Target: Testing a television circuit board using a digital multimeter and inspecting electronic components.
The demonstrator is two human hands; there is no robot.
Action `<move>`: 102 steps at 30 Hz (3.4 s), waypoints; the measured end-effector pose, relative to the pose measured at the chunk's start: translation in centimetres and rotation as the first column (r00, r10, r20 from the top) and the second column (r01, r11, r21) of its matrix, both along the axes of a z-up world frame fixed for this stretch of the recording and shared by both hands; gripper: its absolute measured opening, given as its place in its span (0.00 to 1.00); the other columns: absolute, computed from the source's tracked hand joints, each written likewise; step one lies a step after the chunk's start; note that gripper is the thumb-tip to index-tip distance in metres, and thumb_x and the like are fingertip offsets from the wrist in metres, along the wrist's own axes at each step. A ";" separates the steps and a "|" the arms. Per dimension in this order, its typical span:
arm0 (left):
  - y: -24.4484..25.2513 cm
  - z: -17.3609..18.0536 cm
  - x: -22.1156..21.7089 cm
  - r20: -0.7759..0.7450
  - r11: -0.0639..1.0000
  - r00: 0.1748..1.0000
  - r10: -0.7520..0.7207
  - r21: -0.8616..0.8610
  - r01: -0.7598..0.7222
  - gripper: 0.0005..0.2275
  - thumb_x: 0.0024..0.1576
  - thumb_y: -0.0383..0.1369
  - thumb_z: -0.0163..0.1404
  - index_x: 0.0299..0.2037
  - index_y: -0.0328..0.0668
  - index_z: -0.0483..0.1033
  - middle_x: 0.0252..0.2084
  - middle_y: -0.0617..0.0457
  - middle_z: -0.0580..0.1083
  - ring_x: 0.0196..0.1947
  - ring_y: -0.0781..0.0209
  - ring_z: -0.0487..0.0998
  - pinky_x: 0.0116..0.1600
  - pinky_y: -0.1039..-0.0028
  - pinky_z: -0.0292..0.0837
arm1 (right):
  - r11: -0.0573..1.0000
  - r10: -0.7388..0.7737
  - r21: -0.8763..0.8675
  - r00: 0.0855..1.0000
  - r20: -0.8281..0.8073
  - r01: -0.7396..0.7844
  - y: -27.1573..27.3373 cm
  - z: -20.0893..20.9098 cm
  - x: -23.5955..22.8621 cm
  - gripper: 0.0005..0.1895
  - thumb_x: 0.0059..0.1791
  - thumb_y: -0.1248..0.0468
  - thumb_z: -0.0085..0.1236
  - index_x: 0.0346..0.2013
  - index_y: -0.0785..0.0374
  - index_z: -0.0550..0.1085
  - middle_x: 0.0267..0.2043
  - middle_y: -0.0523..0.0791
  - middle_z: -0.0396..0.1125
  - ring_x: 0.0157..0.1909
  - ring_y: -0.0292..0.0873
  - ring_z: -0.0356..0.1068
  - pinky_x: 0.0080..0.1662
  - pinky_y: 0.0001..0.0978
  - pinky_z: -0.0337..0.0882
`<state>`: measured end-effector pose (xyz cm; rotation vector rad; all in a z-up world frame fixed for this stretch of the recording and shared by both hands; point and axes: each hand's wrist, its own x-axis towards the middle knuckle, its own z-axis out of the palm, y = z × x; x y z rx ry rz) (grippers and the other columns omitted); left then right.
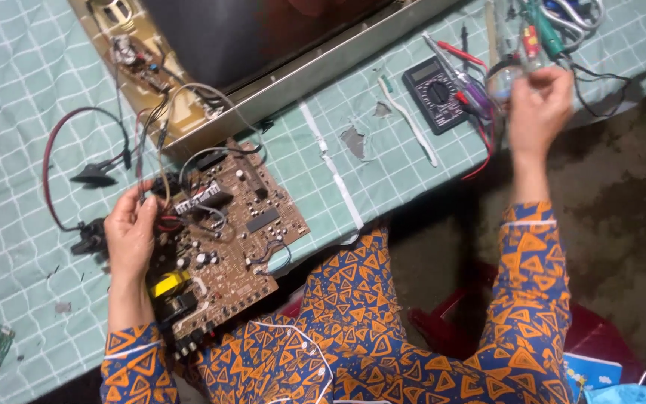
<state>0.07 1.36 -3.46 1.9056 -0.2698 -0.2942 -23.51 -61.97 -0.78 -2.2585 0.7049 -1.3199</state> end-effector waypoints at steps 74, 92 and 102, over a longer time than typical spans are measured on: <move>0.0 -2.2 0.0 -0.027 0.947 0.989 -0.145 -0.294 0.131 0.31 0.62 0.57 0.37 0.67 0.43 0.66 0.60 0.39 0.72 0.60 0.46 0.75 0.63 0.54 0.71 | 0.466 0.849 0.272 0.512 0.128 -0.842 41.6 7.5 26.8 0.12 0.51 0.75 0.54 0.49 0.68 0.77 0.44 0.49 0.75 0.44 0.40 0.74 0.47 0.29 0.77; -4.3 2.8 -3.4 -0.199 0.678 0.966 -0.164 -0.734 -0.036 0.32 0.62 0.28 0.54 0.75 0.35 0.51 0.51 0.40 0.74 0.51 0.52 0.77 0.64 0.59 0.73 | 0.271 0.961 -0.397 0.227 0.156 -0.877 46.8 -9.4 8.9 0.05 0.49 0.65 0.62 0.36 0.59 0.83 0.34 0.51 0.71 0.21 0.44 0.63 0.25 0.38 0.68; -1.7 8.9 -4.7 0.128 0.647 0.976 0.177 -0.762 -0.018 0.08 0.60 0.23 0.55 0.48 0.36 0.75 0.44 0.45 0.76 0.43 0.57 0.79 0.55 0.71 0.78 | 0.310 0.946 -0.230 0.275 0.173 -0.923 44.7 -7.6 7.5 0.17 0.44 0.68 0.67 0.47 0.66 0.79 0.37 0.53 0.73 0.30 0.51 0.73 0.31 0.41 0.75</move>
